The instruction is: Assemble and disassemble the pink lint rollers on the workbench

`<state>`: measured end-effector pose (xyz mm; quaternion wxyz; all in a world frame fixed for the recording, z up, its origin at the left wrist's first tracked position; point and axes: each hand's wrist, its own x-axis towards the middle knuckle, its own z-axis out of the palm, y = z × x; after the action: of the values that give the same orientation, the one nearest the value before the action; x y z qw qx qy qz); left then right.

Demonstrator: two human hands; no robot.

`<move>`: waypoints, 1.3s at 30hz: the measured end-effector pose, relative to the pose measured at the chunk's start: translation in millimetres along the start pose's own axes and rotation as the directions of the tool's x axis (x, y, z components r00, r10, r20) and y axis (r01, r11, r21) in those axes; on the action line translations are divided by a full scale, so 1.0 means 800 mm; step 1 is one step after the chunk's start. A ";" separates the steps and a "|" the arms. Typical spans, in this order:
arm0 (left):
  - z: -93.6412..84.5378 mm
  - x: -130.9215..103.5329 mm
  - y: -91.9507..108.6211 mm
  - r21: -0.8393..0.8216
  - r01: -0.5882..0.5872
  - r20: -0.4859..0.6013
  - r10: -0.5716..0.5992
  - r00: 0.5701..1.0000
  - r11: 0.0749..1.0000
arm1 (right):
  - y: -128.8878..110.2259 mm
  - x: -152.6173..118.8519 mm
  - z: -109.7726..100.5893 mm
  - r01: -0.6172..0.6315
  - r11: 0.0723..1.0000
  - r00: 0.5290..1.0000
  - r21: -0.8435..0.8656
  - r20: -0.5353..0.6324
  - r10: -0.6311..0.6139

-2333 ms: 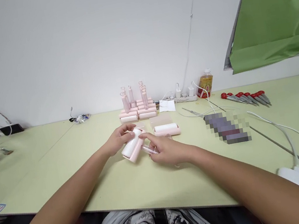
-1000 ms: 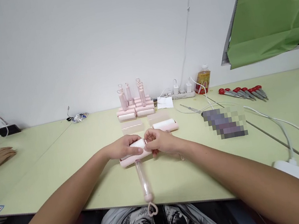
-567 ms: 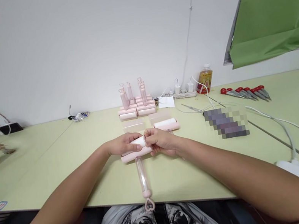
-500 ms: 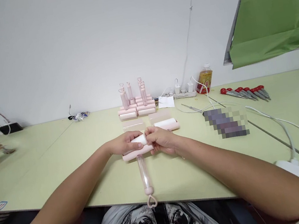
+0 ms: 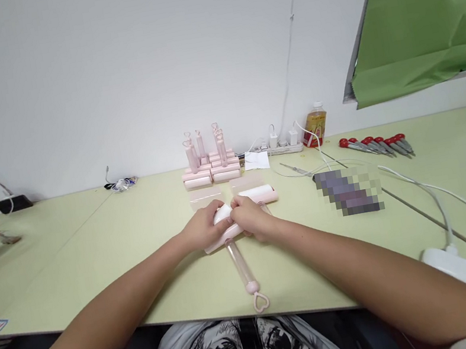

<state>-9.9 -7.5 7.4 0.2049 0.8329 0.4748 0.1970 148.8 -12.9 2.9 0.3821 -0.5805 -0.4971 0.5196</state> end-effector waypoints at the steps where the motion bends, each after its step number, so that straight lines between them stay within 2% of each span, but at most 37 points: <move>1: 0.002 0.000 -0.001 -0.002 0.005 -0.026 -0.005 1.000 1.000 | 0.000 -0.001 0.000 0.020 1.000 1.000 -0.016 -0.013 -0.021; 4: 0.005 0.003 -0.007 -0.068 0.032 -0.129 -0.041 0.991 0.997 | 0.006 -0.003 0.001 0.090 0.987 0.994 -0.133 -0.044 -0.097; 7: 0.002 0.007 -0.015 -0.220 0.046 -0.208 -0.093 0.974 0.975 | 0.015 -0.001 0.001 0.222 0.929 0.969 -0.296 -0.039 -0.244; 10: 0.000 0.012 -0.021 -0.369 -0.027 -0.271 -0.080 0.959 0.929 | 0.020 0.002 -0.001 0.340 0.830 0.931 -0.442 0.032 -0.364; 14: -0.003 0.019 -0.024 -0.557 -0.130 -0.353 -0.092 0.931 0.820 | 0.014 -0.003 -0.005 0.382 0.740 0.906 -0.554 0.067 -0.417; 17: -0.008 0.021 -0.022 -0.720 -0.129 -0.327 -0.169 0.930 0.682 | 0.008 -0.008 -0.010 0.397 0.751 0.902 -0.528 0.075 -0.424; 20: -0.014 0.022 -0.020 -0.848 -0.125 -0.287 -0.249 0.925 0.514 | 0.006 -0.011 -0.014 0.468 0.786 0.880 -0.404 0.134 -0.455; 22: -0.018 0.022 -0.020 -0.898 -0.123 -0.247 -0.254 0.935 0.422 | 0.006 -0.011 -0.015 0.522 0.803 0.853 -0.289 0.177 -0.491; 24: -0.021 0.022 -0.021 -0.921 -0.108 -0.204 -0.227 0.952 0.374 | 0.005 -0.012 -0.017 0.547 0.811 0.836 -0.208 0.192 -0.515; 26: -0.023 0.021 -0.023 -0.929 -0.089 -0.173 -0.208 0.963 0.360 | 0.003 -0.012 -0.019 0.547 0.819 0.835 -0.172 0.187 -0.518; 29: -0.024 0.021 -0.027 -0.931 -0.061 -0.147 -0.218 0.965 0.360 | 0.000 -0.014 -0.021 0.501 0.856 0.861 -0.129 0.174 -0.478; 34: -0.026 0.021 -0.037 -0.913 -0.008 -0.097 -0.197 0.976 0.409 | -0.004 -0.014 -0.026 0.437 0.895 0.891 -0.087 0.179 -0.417; 39: -0.026 0.022 -0.048 -0.878 -0.070 -0.153 -0.139 0.978 0.473 | -0.008 -0.017 -0.026 0.436 0.899 0.885 -0.025 0.193 -0.424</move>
<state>-39.5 29.0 7.1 0.5574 0.5749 0.3412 0.4923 168.8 -23.7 15.5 0.4207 -0.4184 -0.6635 0.4558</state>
